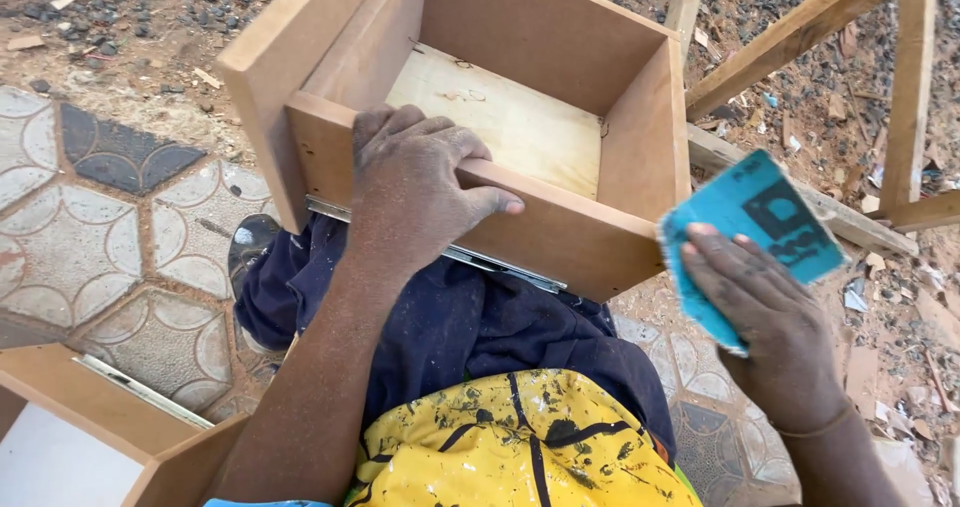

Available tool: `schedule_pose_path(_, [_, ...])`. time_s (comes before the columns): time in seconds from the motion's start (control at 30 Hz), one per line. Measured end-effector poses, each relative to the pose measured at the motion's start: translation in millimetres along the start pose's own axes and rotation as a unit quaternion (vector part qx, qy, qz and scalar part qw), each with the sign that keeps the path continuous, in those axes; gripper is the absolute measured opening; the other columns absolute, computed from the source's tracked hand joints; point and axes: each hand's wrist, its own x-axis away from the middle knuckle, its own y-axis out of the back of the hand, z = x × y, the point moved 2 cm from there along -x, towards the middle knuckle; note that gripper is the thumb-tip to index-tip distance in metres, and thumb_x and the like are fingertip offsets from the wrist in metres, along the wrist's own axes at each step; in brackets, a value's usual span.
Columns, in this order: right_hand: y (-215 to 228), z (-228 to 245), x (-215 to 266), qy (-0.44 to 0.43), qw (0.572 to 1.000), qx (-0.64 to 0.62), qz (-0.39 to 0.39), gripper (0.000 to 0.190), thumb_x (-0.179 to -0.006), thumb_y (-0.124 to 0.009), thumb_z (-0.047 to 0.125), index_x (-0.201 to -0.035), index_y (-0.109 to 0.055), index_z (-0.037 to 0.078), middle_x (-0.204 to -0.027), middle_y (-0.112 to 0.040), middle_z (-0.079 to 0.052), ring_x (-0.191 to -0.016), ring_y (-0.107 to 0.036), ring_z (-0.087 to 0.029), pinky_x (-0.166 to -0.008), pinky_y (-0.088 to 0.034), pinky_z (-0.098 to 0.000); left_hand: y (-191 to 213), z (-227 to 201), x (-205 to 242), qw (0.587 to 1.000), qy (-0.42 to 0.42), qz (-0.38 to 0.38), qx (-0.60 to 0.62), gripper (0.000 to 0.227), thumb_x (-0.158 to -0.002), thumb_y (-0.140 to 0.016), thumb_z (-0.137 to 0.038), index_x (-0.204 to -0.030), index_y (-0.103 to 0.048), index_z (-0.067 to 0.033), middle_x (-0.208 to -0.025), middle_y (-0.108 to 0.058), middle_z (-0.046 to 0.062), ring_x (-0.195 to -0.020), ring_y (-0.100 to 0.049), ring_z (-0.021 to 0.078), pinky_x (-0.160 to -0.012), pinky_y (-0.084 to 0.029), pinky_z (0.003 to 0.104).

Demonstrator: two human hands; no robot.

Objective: Sanding the edges and corners of a wooden drawer box using sandpaper to smooth the surfaces.

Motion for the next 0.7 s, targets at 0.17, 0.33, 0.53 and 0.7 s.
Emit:
schedule_pose_path(0.17, [-15, 56, -64, 0.076, 0.996, 0.021, 0.027, 0.063, -0.082, -0.072, 0.013, -0.143, -0.054, 0.009, -0.152, -0.054, -0.008, -0.143, -0.047, -0.021, -0.126, -0.032, -0.0387, 6, -2, 1, 1.0, -0.005, -0.003, -0.009, 0.051, -0.062, -0.09, -0.055, -0.09, -0.08, -0.0138, -0.083, -0.076, 0.002, -0.087, -0.059, 0.0191, -0.098, -0.031, 0.044])
schedule_pose_path(0.33, [-18, 67, -80, 0.103, 0.993, -0.017, 0.045, 0.07, -0.082, -0.075, 0.018, -0.147, -0.052, 0.011, -0.155, -0.051, -0.006, -0.147, -0.041, -0.019, -0.126, -0.03, -0.0391, 7, -1, 7, 1.0, -0.01, -0.016, -0.002, 0.048, -0.063, -0.09, -0.057, -0.086, -0.08, -0.0163, -0.08, -0.075, 0.0, -0.085, -0.058, 0.0169, -0.095, -0.032, 0.043])
schedule_pose_path(0.53, [7, 17, -30, -0.028, 0.994, 0.084, 0.059, 0.063, -0.076, -0.072, -0.008, -0.136, -0.064, 0.01, -0.147, -0.062, -0.008, -0.141, -0.054, -0.022, -0.129, -0.035, -0.0394, 7, -2, 2, 1.0, -0.013, 0.003, 0.008, 0.05, -0.064, -0.088, -0.055, -0.09, -0.079, -0.0135, -0.085, -0.075, 0.001, -0.089, -0.058, 0.0196, -0.101, -0.029, 0.044])
schedule_pose_path(0.7, [-4, 17, -21, -0.018, 0.99, 0.132, 0.039, 0.058, -0.081, -0.075, 0.0, -0.137, -0.064, 0.011, -0.15, -0.062, -0.007, -0.145, -0.053, -0.022, -0.128, -0.038, -0.0398, 5, -2, 1, 1.0, -0.009, -0.003, -0.004, 0.05, -0.064, -0.088, -0.055, -0.09, -0.079, -0.0136, -0.088, -0.077, 0.002, -0.091, -0.061, 0.0197, -0.103, -0.03, 0.045])
